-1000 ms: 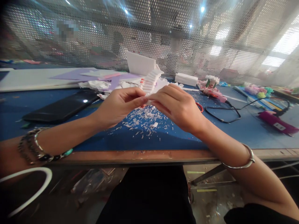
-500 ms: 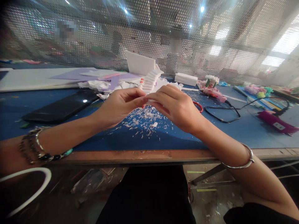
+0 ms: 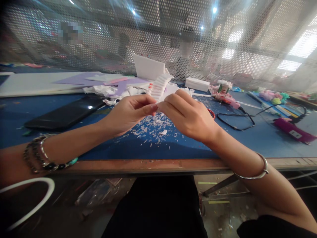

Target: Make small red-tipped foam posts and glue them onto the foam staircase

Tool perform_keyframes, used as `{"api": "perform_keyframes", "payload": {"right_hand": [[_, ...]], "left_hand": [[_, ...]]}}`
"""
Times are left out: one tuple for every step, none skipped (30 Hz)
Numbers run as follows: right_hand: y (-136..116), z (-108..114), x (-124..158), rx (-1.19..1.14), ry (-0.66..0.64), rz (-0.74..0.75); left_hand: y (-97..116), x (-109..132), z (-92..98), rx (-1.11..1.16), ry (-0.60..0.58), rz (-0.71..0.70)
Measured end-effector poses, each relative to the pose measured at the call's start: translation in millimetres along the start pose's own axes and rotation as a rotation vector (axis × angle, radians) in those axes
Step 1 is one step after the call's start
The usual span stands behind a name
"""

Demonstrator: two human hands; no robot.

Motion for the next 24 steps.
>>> {"api": "perform_keyframes", "payload": {"right_hand": [[0,0,0,0.001,0.007,0.001],[1,1,0,-0.009,0.016,-0.001],[1,1,-1,-0.030,0.022,-0.011],[2,1,-1,-0.061,0.022,-0.029],[3,2,-2,-0.100,0.019,-0.056],[5,2,-3,-0.147,0.011,-0.092],[6,2,-4,-0.198,0.000,-0.136],[7,3,-6,-0.251,-0.008,-0.182],[8,4,-7,-0.301,-0.016,-0.224],[9,4,-8,-0.346,-0.022,-0.264],[10,5,-9,-0.387,-0.032,-0.303],[10,5,-10,-0.426,-0.044,-0.341],[11,5,-10,-0.466,-0.056,-0.379],[12,4,-11,-0.507,-0.074,-0.417],[12,3,-10,-0.553,-0.092,-0.452],[13,2,-10,-0.599,-0.107,-0.480],[14,0,-9,-0.641,-0.120,-0.501],[14,-1,-8,-0.677,-0.130,-0.515],[15,-3,-8,-0.707,-0.137,-0.524],[15,-4,-7,-0.732,-0.137,-0.530],[16,-5,-6,-0.750,-0.135,-0.535],[16,-6,-6,-0.762,-0.135,-0.539],[16,-7,-5,-0.769,-0.130,-0.543],[16,-7,-5,-0.771,-0.125,-0.549]], "left_hand": [[1,0,-0.2,0.000,-0.003,-0.006],[1,0,-0.3,-0.003,-0.004,-0.011],[2,0,-0.4,-0.009,-0.006,-0.014],[3,-1,-0.5,-0.021,-0.007,-0.016],[5,-1,-0.6,-0.036,-0.010,-0.021],[6,-1,-0.7,-0.052,-0.012,-0.027],[8,-1,-0.7,-0.070,-0.016,-0.036],[10,-1,-0.8,-0.084,-0.020,-0.046],[11,-1,-0.9,-0.092,-0.026,-0.057],[12,-1,-0.8,-0.096,-0.030,-0.067],[13,-1,-0.7,-0.098,-0.038,-0.074],[14,-1,-0.6,-0.095,-0.048,-0.090],[16,-1,-0.6,-0.091,-0.059,-0.114],[17,0,-0.5,-0.094,-0.072,-0.143],[18,0,-0.3,-0.107,-0.085,-0.173],[20,0,-0.1,-0.130,-0.096,-0.210],[22,1,0.0,-0.159,-0.103,-0.252],[24,1,0.2,-0.198,-0.108,-0.287],[26,1,0.2,-0.245,-0.114,-0.312],[28,1,0.0,-0.288,-0.120,-0.342],[29,2,-0.4,-0.328,-0.131,-0.368],[31,2,-0.8,-0.363,-0.139,-0.388],[32,3,-0.9,-0.394,-0.144,-0.398],[32,3,-1.1,-0.416,-0.147,-0.406]]}}
Point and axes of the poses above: each hand's wrist, its own x-axis away from the middle knuckle, its own z-axis out of the back of the hand, y = z × x, the point moved 4 cm from there along -x, towards the middle knuckle, and after that the axes turned 11 degrees about -z, right-handed, at the moved point
